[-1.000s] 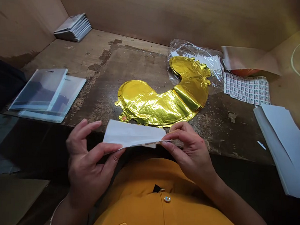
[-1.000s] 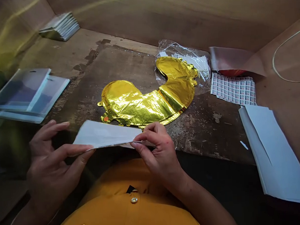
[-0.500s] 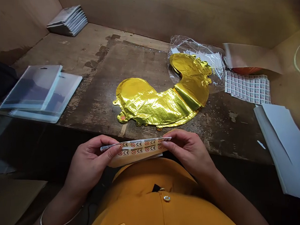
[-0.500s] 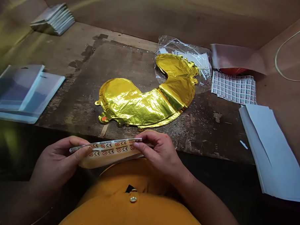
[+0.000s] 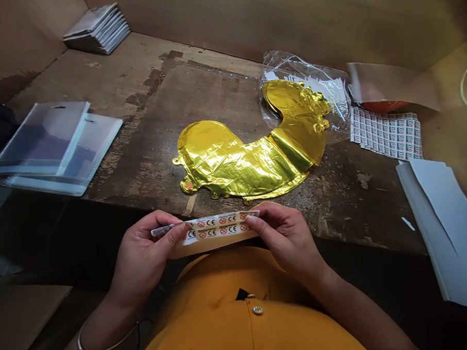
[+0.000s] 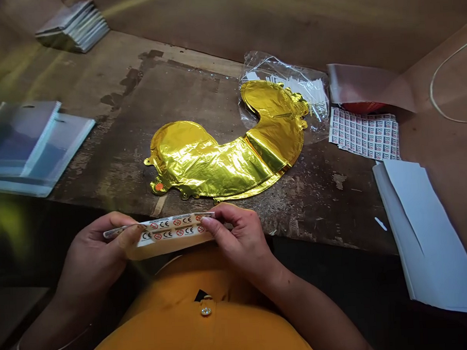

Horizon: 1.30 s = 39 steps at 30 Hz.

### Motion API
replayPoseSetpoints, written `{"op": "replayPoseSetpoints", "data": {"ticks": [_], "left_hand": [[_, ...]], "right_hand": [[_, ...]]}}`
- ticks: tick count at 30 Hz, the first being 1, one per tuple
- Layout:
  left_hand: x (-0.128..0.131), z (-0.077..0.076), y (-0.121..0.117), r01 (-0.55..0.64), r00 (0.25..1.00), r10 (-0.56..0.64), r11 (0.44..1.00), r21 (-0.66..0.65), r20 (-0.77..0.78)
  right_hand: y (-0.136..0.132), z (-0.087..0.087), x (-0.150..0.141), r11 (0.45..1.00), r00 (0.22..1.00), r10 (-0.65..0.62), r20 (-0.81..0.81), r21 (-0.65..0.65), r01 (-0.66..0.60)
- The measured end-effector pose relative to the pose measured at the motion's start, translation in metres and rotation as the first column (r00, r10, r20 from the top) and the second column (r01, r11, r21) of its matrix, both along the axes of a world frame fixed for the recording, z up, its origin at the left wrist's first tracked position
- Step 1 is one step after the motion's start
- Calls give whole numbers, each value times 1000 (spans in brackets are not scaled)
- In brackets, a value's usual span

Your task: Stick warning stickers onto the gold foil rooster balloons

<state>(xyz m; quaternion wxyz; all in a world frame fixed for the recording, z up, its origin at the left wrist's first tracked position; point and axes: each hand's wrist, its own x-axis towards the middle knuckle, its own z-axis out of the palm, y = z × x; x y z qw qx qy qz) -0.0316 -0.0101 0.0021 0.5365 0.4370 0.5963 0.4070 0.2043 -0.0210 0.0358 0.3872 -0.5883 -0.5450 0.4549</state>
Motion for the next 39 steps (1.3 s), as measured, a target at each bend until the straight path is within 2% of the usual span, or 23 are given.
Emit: {"op": "replayPoseSetpoints", "data": {"ticks": [2,4,6,7,9,11,14,17,20,25,28,31,35,39], "left_hand": [[0,5,1,24,999,-21,998,60,-43],[0,15,2,73,972,-16,970,232,-236],[2,26,5,194,865,57,879,436,-499],[3,31,8,285,797,84,821,494,-599],[6,37,16,478,691,24,735,481,-723],[9,39,25,631,628,-182,689,357,-757],[13,39,40,719,588,-453,673,176,-670],[15,41,49,699,617,-547,711,75,-566],[16,43,54,688,657,-604,725,33,-451],[17,40,54,661,710,-637,750,-30,-301],[15,35,51,607,772,-612,790,-88,-171],[12,33,51,588,794,-600,798,-129,-94],[9,34,52,626,755,-650,754,-197,-89],[7,36,54,646,731,-679,721,-251,-69]], "right_hand": [[2,-2,1,999,999,-41,-16,5,41],[4,-3,1,999,999,-48,-20,7,48],[5,-4,-1,1000,999,-25,-24,2,25],[5,-4,-3,1000,1000,-11,-29,1,11],[5,-5,-7,1000,999,11,-42,4,-11],[5,-5,-10,1000,999,26,-39,16,-25],[6,-6,-12,998,999,44,-2,33,-44],[6,-7,-13,998,999,51,20,38,-52],[6,-9,-14,999,999,37,29,30,-38],[9,-7,-8,991,983,130,130,-23,-128],[15,3,2,972,936,95,339,173,-161],[24,13,7,895,832,46,552,347,-280],[32,21,2,810,735,82,673,385,-443],[35,21,-7,781,710,104,697,385,-492]]}}
